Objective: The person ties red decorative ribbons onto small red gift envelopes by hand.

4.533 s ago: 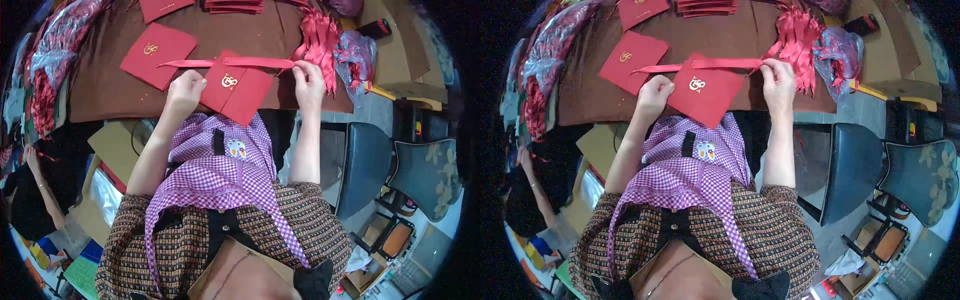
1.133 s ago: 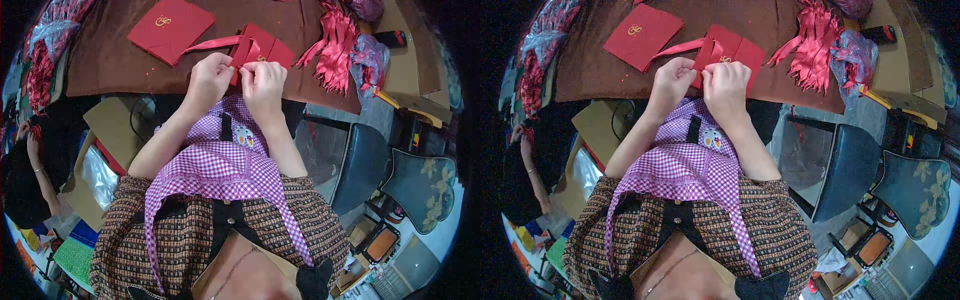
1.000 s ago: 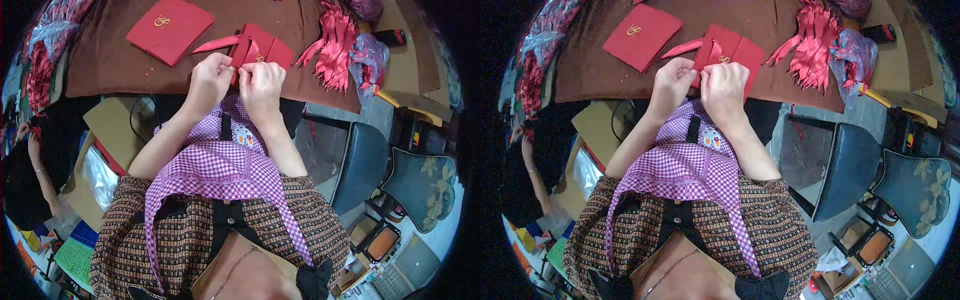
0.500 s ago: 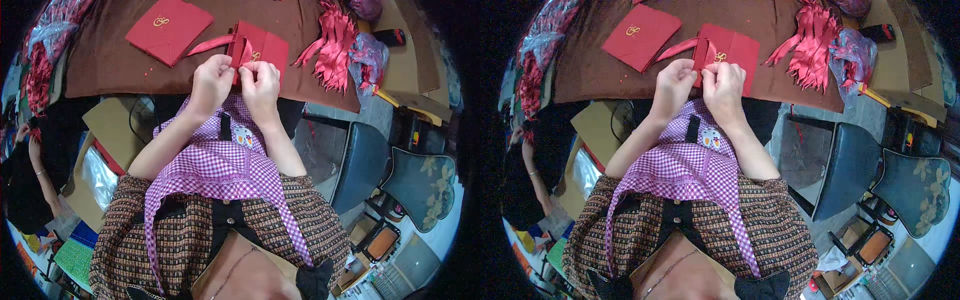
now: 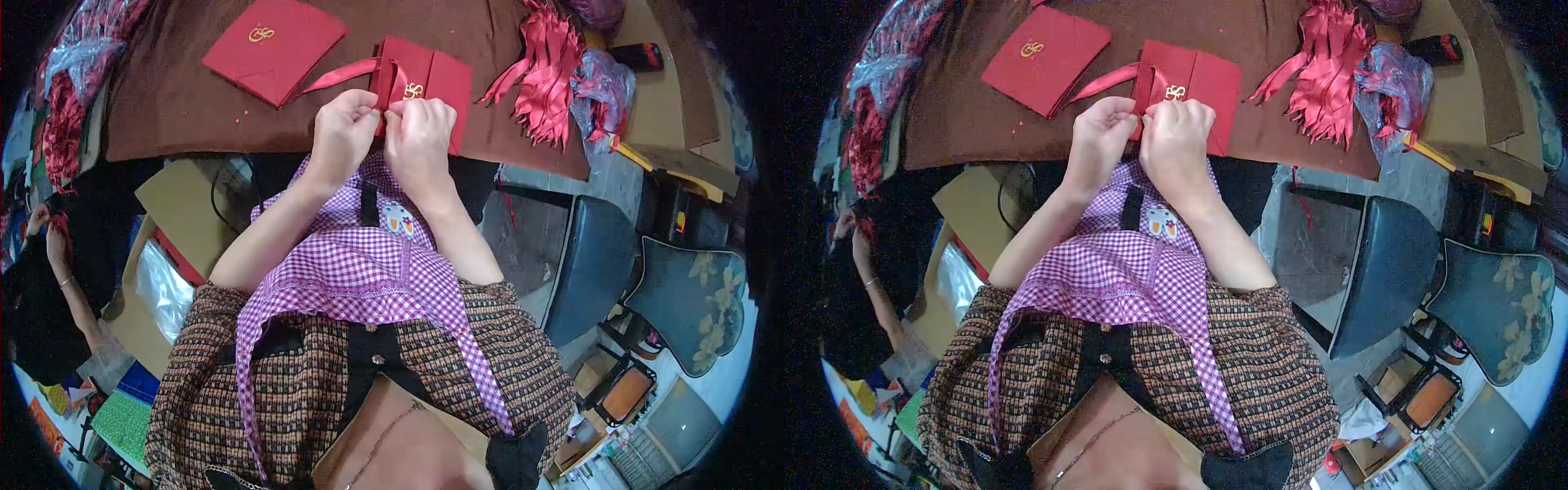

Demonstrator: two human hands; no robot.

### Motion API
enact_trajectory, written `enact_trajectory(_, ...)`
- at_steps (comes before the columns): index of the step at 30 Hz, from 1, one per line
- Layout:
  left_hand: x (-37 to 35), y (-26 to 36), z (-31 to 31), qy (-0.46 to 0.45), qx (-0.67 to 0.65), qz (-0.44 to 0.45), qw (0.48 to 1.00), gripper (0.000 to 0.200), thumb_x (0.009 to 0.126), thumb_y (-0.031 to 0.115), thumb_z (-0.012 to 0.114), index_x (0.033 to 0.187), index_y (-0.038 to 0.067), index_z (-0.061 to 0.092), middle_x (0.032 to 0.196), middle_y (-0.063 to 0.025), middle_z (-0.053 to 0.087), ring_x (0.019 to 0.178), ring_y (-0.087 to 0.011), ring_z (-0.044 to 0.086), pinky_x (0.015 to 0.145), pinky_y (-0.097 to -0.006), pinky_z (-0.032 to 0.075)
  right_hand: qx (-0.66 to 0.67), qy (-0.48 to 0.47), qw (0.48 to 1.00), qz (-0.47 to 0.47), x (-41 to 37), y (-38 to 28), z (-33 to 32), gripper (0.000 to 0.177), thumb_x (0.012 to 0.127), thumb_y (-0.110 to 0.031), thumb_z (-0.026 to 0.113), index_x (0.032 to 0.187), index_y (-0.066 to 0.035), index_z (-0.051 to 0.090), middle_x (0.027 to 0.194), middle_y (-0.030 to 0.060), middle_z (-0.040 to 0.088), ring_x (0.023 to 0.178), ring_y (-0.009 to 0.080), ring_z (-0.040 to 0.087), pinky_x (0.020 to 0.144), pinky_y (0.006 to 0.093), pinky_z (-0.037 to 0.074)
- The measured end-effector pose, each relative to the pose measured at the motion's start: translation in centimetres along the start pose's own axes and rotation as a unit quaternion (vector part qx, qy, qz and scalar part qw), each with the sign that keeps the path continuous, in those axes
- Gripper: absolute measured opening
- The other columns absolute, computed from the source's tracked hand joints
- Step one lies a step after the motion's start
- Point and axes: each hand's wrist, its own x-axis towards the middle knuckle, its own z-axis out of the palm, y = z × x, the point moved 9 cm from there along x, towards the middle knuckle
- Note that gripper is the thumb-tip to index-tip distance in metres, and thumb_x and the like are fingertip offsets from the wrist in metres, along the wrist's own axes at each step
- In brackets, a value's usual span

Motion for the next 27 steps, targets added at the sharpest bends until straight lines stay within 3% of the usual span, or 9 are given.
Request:
enact_trajectory(6,-0.2,0.6,0.2,0.011,0.013,0.025,1.000,0.016,0.082,-0.001,0.059,0.096,-0.006,0.064,0.075,-0.0092,0.067,0.067,-0.0099,0.061,0.062,-0.0250,0.051,0.117,-0.032,0.987,0.107,-0.2,2.6,0.7,0.009,0.077,-0.007,0.067,0.081,-0.005,0.059,0.077,0.0084,0.060,0.077,0.0275,0.054,0.077,0.0403,0.039)
enact_trajectory(11,-0.1,0.2,0.0,0.016,0.031,0.003,0.999,0.015,0.083,-0.001,0.058,0.095,-0.007,0.065,0.077,-0.0104,0.068,0.067,-0.0104,0.062,0.062,-0.0249,0.051,0.066,-0.009,0.997,0.029,-0.4,1.4,0.8,0.010,0.076,-0.006,0.066,0.081,-0.004,0.057,0.078,0.0083,0.060,0.078,0.0275,0.054,0.076,0.0404,0.039)
enact_trajectory(14,-0.1,-0.5,0.3,-0.001,0.000,-0.034,0.999,0.018,0.087,0.001,0.058,0.102,-0.007,0.064,0.083,-0.0038,0.065,0.074,-0.0059,0.056,0.068,-0.0211,0.048,0.049,-0.008,0.999,0.009,-0.1,1.4,0.5,0.010,0.075,-0.004,0.066,0.081,-0.003,0.058,0.078,0.0100,0.061,0.079,0.0284,0.055,0.077,0.0404,0.040)
enact_trajectory(16,-0.1,0.1,0.4,-0.009,0.032,-0.026,0.999,0.018,0.087,0.002,0.058,0.101,-0.007,0.064,0.084,-0.0040,0.065,0.075,-0.0061,0.056,0.068,-0.0209,0.048,0.153,-0.097,0.976,0.121,0.4,3.7,2.0,0.009,0.075,-0.005,0.066,0.081,-0.002,0.060,0.080,0.0121,0.063,0.081,0.0294,0.057,0.079,0.0402,0.041)
enact_trajectory(18,-0.1,-0.3,0.5,-0.017,0.012,-0.026,0.999,0.018,0.087,0.001,0.057,0.101,-0.007,0.064,0.085,-0.0040,0.065,0.076,-0.0062,0.057,0.068,-0.0209,0.048,0.146,-0.097,0.977,0.125,1.0,3.7,1.6,0.009,0.076,-0.007,0.066,0.081,-0.002,0.061,0.080,0.0127,0.064,0.082,0.0301,0.059,0.080,0.0401,0.042)
enact_trajectory(20,0.0,-0.2,0.6,-0.022,-0.010,-0.023,0.999,0.017,0.087,0.001,0.057,0.101,-0.007,0.064,0.085,-0.0040,0.065,0.076,-0.0064,0.057,0.069,-0.0210,0.048,0.123,-0.104,0.984,0.072,1.4,2.8,1.4,0.009,0.077,-0.008,0.065,0.081,-0.002,0.060,0.081,0.0118,0.064,0.082,0.0301,0.058,0.079,0.0401,0.042)
enact_trajectory(22,-0.3,-0.5,0.5,-0.016,-0.071,-0.094,0.993,0.017,0.087,0.000,0.056,0.101,-0.006,0.064,0.086,-0.0038,0.065,0.077,-0.0065,0.058,0.070,-0.0209,0.048,0.120,-0.101,0.986,0.063,1.2,2.4,1.3,0.010,0.075,-0.007,0.066,0.082,-0.003,0.060,0.080,0.0107,0.062,0.082,0.0294,0.057,0.080,0.0404,0.041)
enact_trajectory(25,-0.3,-0.4,0.7,-0.018,-0.069,-0.087,0.994,0.017,0.087,0.000,0.057,0.100,-0.007,0.064,0.085,-0.0040,0.065,0.076,-0.0066,0.058,0.070,-0.0212,0.049,0.030,-0.020,0.999,-0.030,0.1,1.0,0.6,0.017,0.071,-0.004,0.068,0.084,-0.005,0.058,0.081,0.0086,0.058,0.082,0.0283,0.053,0.078,0.0416,0.038)
enact_trajectory(27,0.0,-0.7,0.9,-0.026,-0.017,-0.057,0.998,0.017,0.086,0.000,0.057,0.100,-0.007,0.064,0.085,-0.0044,0.065,0.076,-0.0069,0.058,0.069,-0.0214,0.049,0.022,-0.022,0.999,-0.035,-0.3,0.7,0.7,0.016,0.071,-0.004,0.068,0.084,-0.005,0.058,0.081,0.0088,0.058,0.082,0.0285,0.053,0.078,0.0415,0.037)
